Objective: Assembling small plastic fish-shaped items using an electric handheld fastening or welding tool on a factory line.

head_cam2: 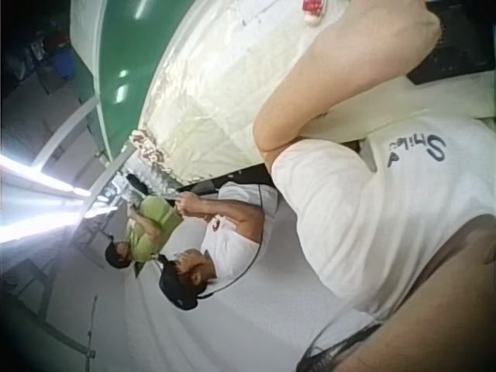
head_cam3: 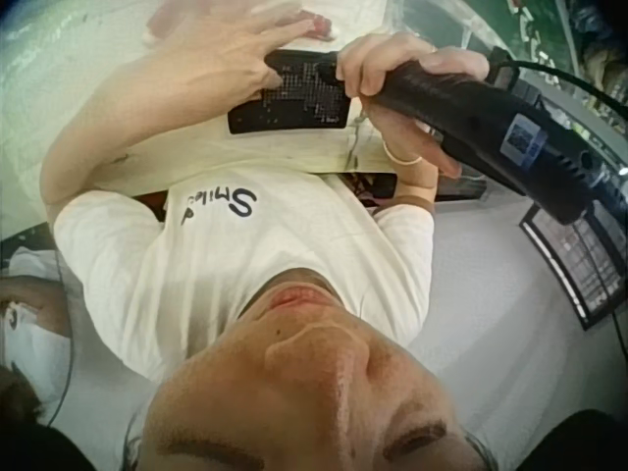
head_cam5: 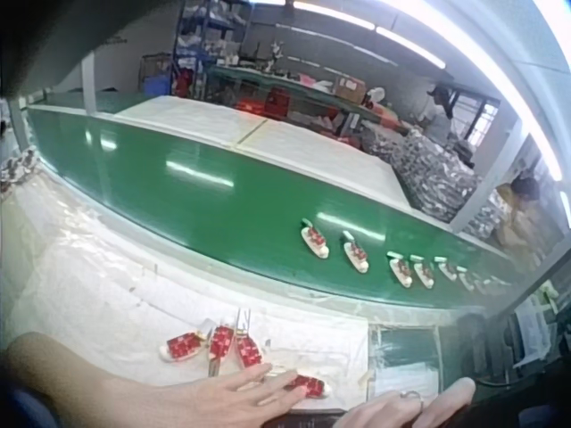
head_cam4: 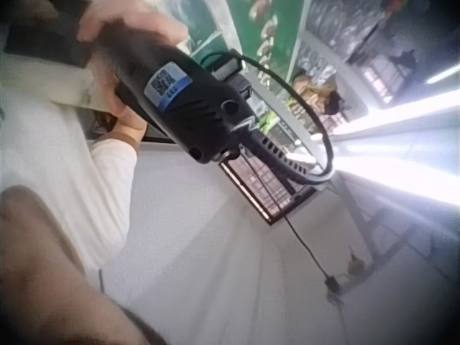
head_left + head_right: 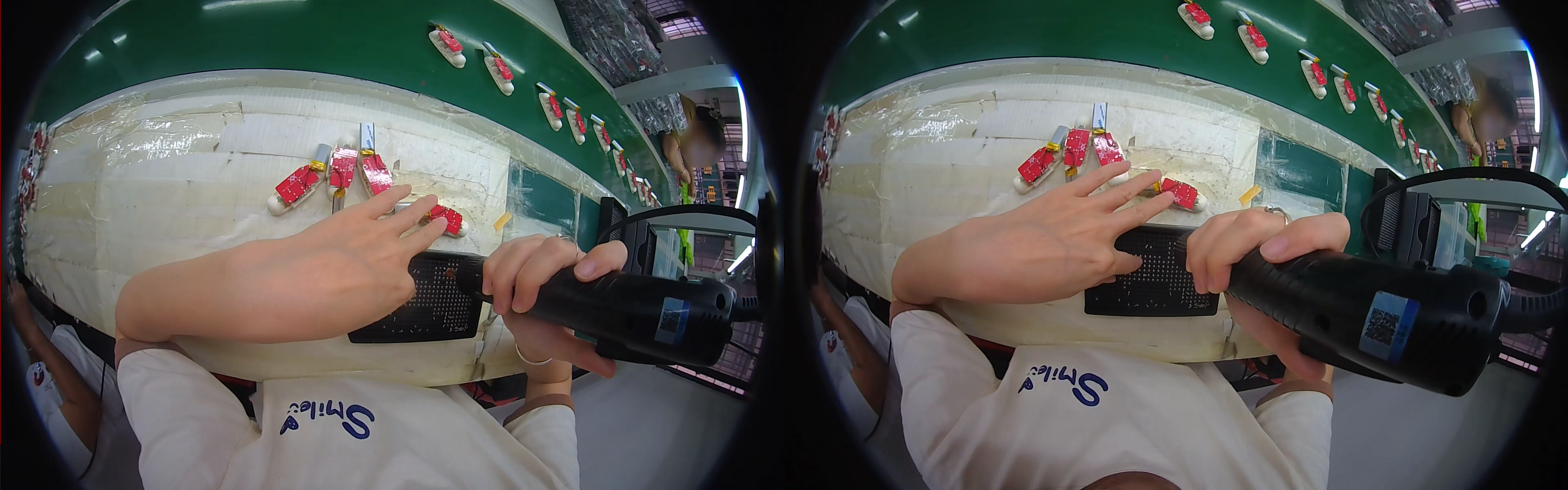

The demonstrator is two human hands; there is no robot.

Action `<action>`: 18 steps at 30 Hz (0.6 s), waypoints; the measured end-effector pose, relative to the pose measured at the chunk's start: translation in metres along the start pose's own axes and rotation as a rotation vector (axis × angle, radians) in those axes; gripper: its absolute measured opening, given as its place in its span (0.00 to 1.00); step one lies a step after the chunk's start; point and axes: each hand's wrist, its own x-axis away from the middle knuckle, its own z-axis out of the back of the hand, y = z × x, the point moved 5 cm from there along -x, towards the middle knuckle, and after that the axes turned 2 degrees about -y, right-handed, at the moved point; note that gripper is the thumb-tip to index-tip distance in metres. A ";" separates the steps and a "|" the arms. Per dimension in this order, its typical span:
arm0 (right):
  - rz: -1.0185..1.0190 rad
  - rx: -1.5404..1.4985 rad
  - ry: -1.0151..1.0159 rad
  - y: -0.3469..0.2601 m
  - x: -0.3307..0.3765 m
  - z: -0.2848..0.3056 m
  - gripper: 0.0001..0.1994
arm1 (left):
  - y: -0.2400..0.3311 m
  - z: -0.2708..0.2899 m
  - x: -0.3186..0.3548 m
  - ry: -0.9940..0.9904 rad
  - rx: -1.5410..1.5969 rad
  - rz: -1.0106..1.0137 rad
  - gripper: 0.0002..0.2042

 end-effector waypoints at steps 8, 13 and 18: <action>-0.072 -0.014 0.011 0.008 0.000 0.004 0.36 | -0.044 -0.017 -0.035 0.330 0.151 0.120 0.11; -0.069 0.003 -0.012 0.005 0.004 0.001 0.36 | -0.052 -0.030 -0.038 0.361 0.172 0.109 0.12; -0.033 -0.005 -0.016 0.007 0.004 0.001 0.37 | -0.053 -0.031 -0.037 0.327 0.305 0.104 0.10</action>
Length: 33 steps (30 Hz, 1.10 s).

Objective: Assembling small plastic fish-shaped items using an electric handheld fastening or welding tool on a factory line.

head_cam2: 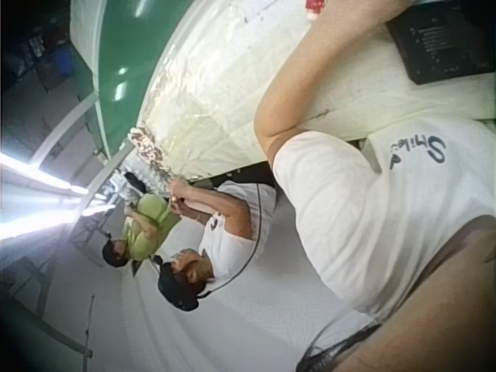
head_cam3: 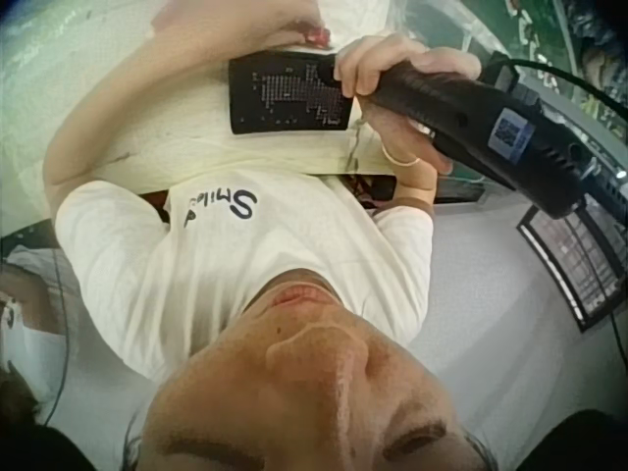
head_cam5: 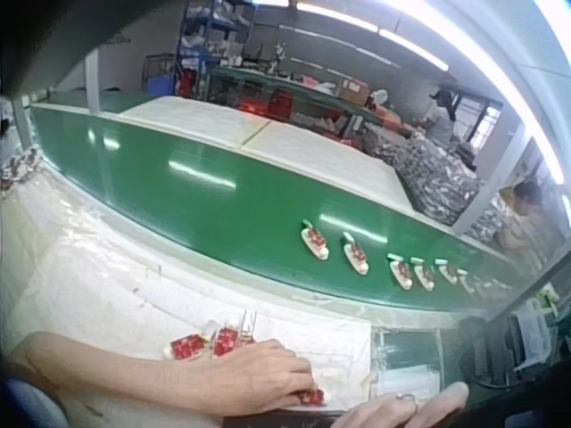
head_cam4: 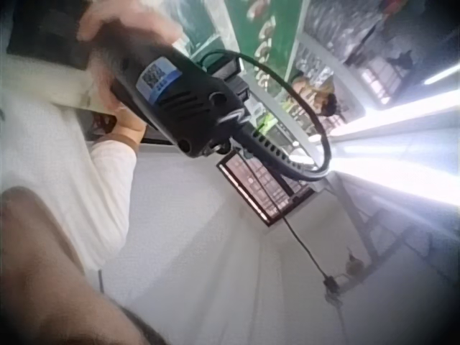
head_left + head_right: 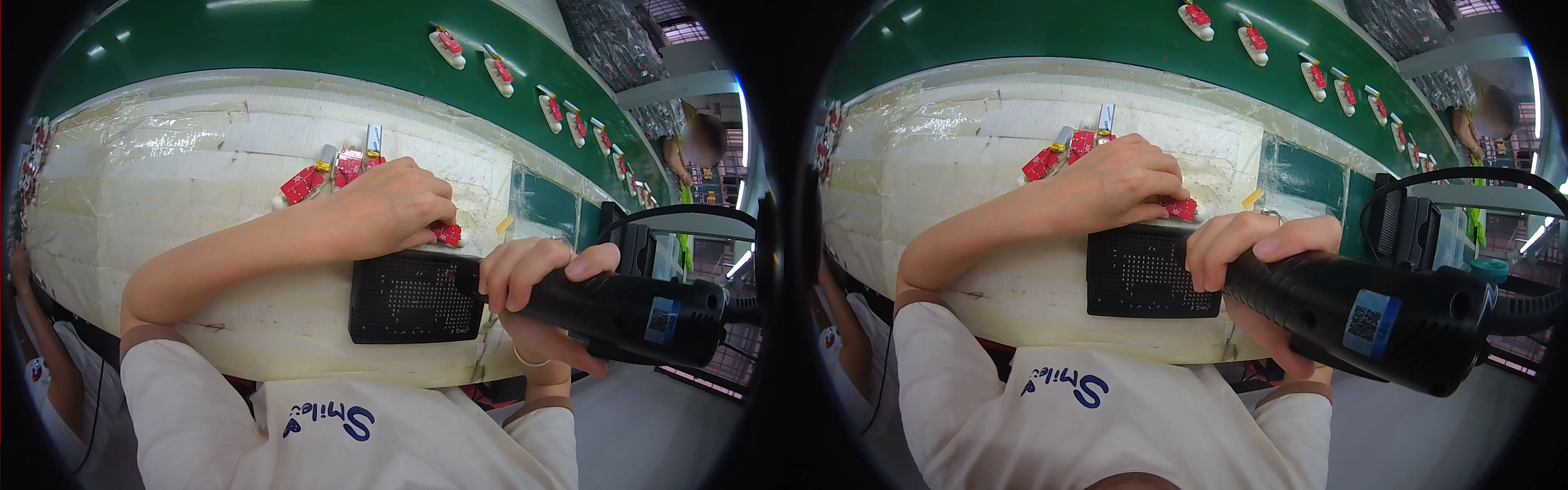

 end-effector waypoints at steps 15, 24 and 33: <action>0.123 -0.042 -0.045 0.008 -0.022 0.025 0.42 | -0.006 -0.001 -0.002 0.061 0.150 0.033 0.09; 0.125 0.029 -0.022 0.012 -0.023 0.025 0.40 | -0.003 0.002 -0.004 0.038 0.038 0.041 0.07; 0.236 0.039 0.074 -0.007 -0.016 0.040 0.39 | 0.009 0.018 0.035 0.282 -0.489 0.105 0.11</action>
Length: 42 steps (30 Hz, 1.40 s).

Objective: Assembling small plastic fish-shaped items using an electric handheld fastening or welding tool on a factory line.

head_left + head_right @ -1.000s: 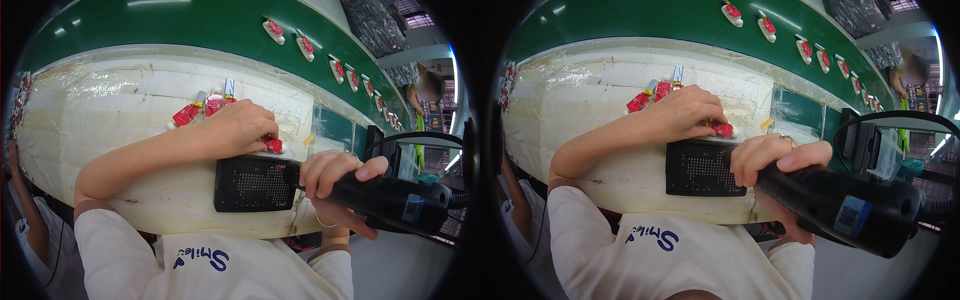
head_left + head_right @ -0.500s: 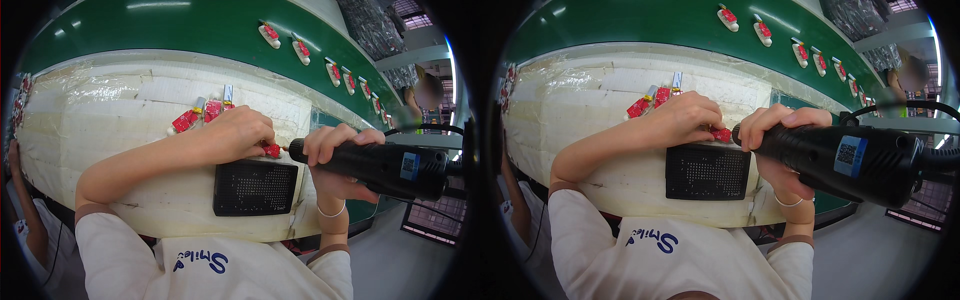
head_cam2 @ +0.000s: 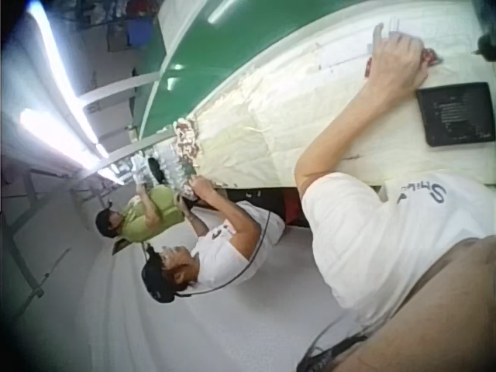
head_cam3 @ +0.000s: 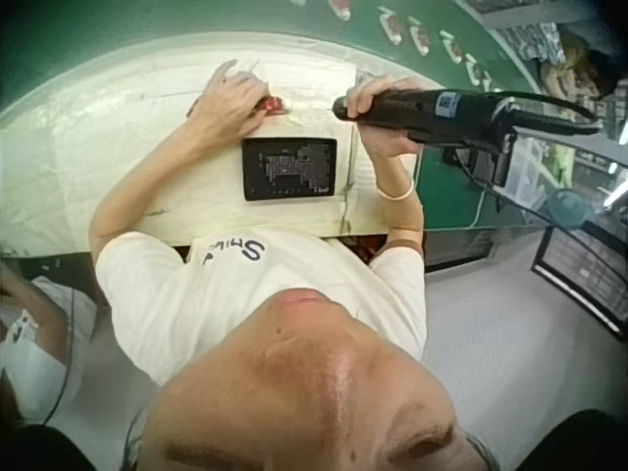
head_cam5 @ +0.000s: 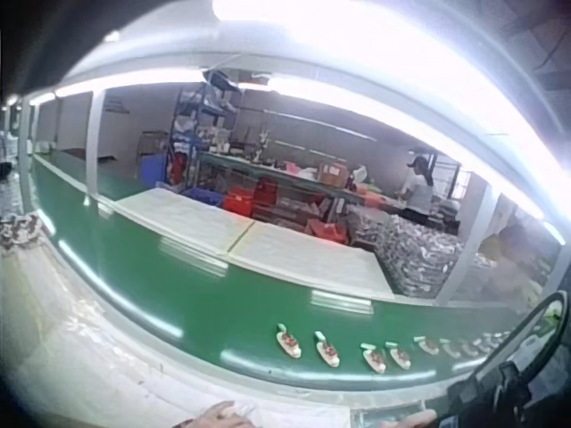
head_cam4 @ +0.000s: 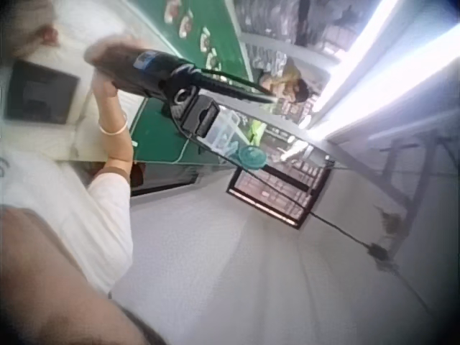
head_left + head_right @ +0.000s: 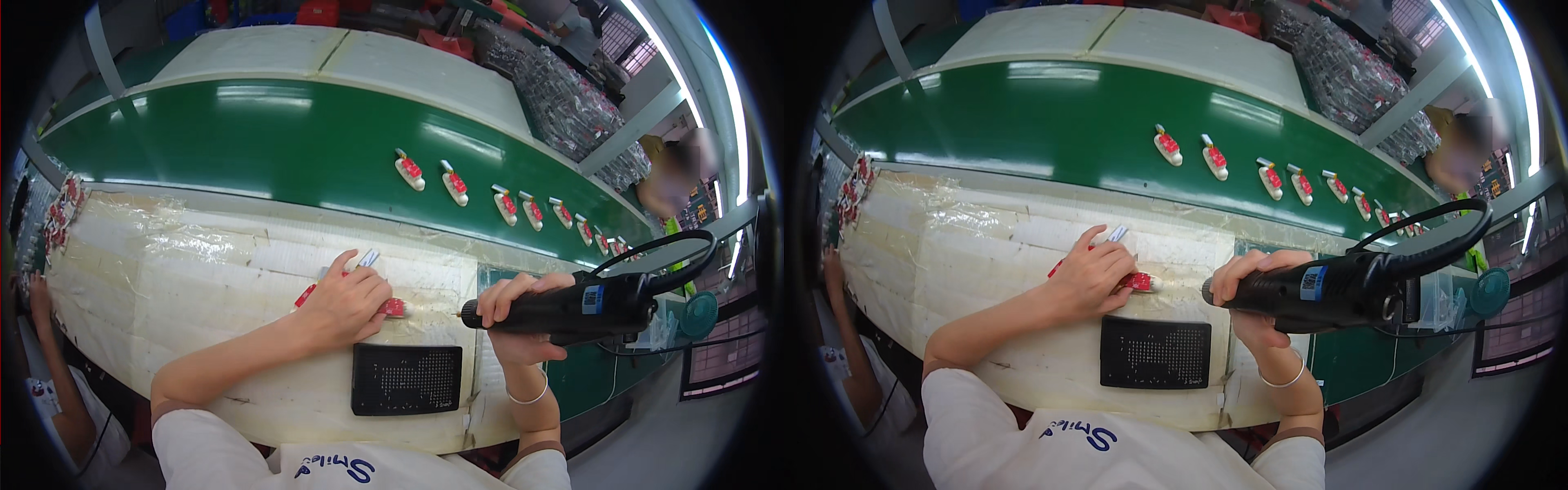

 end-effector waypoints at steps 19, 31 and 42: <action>-0.062 0.087 0.261 0.030 0.019 0.055 0.36 | -0.106 0.166 0.085 0.533 -0.658 0.399 0.24; -0.009 0.072 0.249 0.016 0.030 0.053 0.29 | -0.067 0.080 -0.078 0.622 -0.324 -0.019 0.24; 0.010 0.065 0.257 0.018 0.028 0.057 0.23 | -0.046 -0.005 -0.082 0.222 -0.090 -0.248 0.18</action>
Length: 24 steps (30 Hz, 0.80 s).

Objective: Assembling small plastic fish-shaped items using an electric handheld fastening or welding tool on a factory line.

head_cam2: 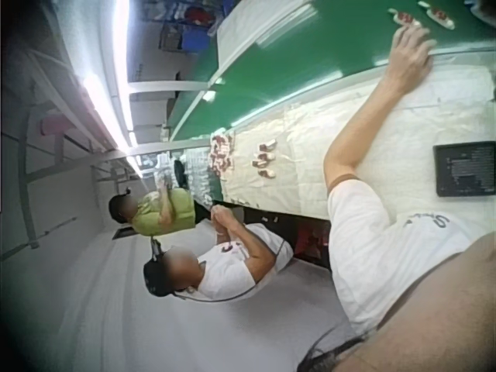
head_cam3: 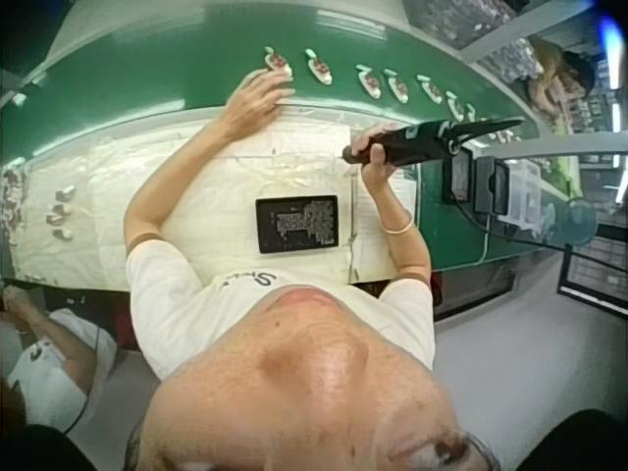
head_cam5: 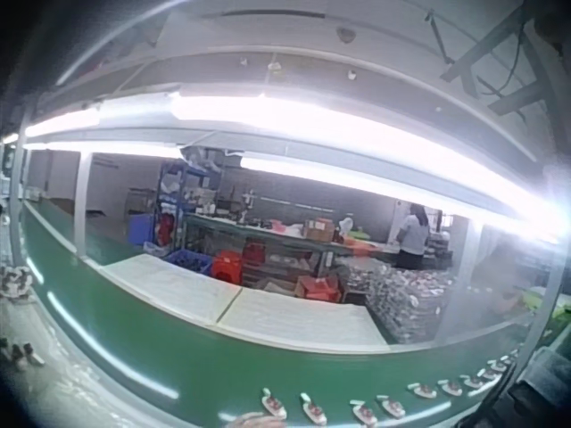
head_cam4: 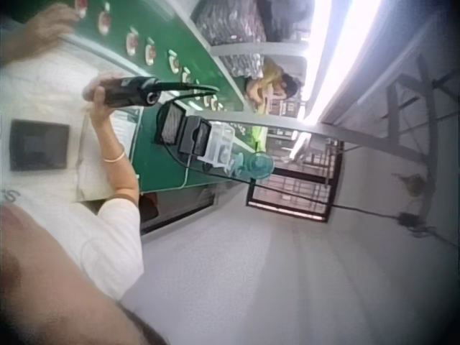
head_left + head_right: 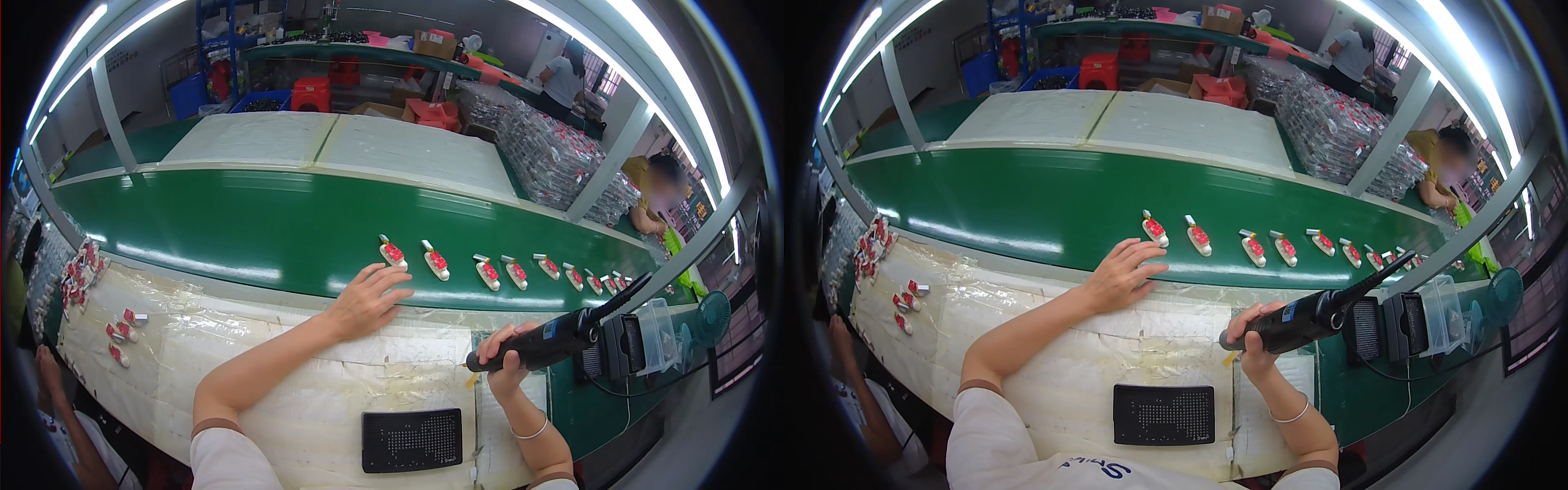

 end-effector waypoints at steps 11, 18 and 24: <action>0.055 0.005 -0.026 -0.006 0.006 0.003 0.22 | 0.008 -0.006 -0.001 0.062 0.005 -0.065 0.10; 0.066 0.016 -0.061 -0.008 0.009 0.003 0.21 | 0.016 -0.007 0.002 0.027 0.034 -0.100 0.10; 0.070 0.000 -0.041 -0.008 0.010 0.008 0.22 | 0.020 -0.008 -0.001 0.024 0.033 -0.129 0.11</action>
